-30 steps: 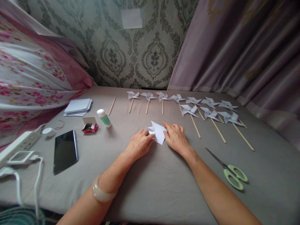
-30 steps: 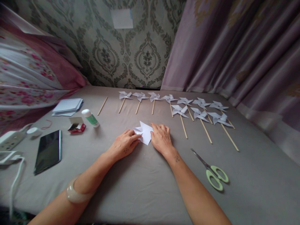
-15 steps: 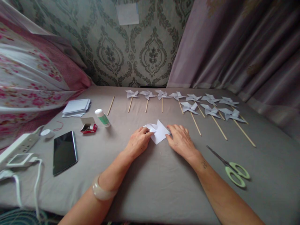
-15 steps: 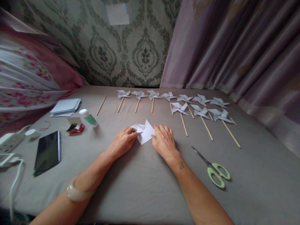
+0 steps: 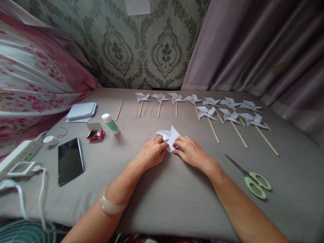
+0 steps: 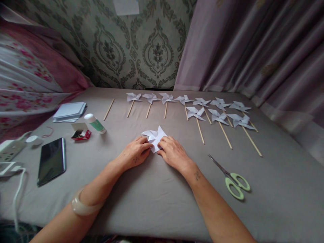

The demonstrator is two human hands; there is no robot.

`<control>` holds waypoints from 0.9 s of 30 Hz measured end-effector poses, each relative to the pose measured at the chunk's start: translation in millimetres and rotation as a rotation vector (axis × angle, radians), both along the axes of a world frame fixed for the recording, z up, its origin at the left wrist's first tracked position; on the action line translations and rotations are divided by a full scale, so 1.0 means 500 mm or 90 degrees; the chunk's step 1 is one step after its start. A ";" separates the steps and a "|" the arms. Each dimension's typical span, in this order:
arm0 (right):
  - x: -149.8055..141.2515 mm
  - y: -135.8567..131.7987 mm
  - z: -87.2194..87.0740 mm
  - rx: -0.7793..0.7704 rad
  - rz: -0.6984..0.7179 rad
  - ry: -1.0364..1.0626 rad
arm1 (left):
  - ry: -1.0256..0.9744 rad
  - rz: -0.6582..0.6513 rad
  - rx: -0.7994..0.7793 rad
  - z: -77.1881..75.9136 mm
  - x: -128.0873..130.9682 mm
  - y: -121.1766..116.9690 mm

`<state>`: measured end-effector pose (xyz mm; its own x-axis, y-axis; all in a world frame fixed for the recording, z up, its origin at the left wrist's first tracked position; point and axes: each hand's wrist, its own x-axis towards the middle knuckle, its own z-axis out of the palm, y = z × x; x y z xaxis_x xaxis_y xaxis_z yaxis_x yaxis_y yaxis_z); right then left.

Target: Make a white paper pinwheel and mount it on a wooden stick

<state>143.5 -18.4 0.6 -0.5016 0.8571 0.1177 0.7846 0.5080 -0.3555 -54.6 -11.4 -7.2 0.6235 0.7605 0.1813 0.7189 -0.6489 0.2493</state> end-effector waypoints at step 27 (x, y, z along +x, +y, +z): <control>-0.004 0.005 0.007 -0.011 -0.026 0.030 | -0.017 0.003 -0.012 0.000 0.005 -0.002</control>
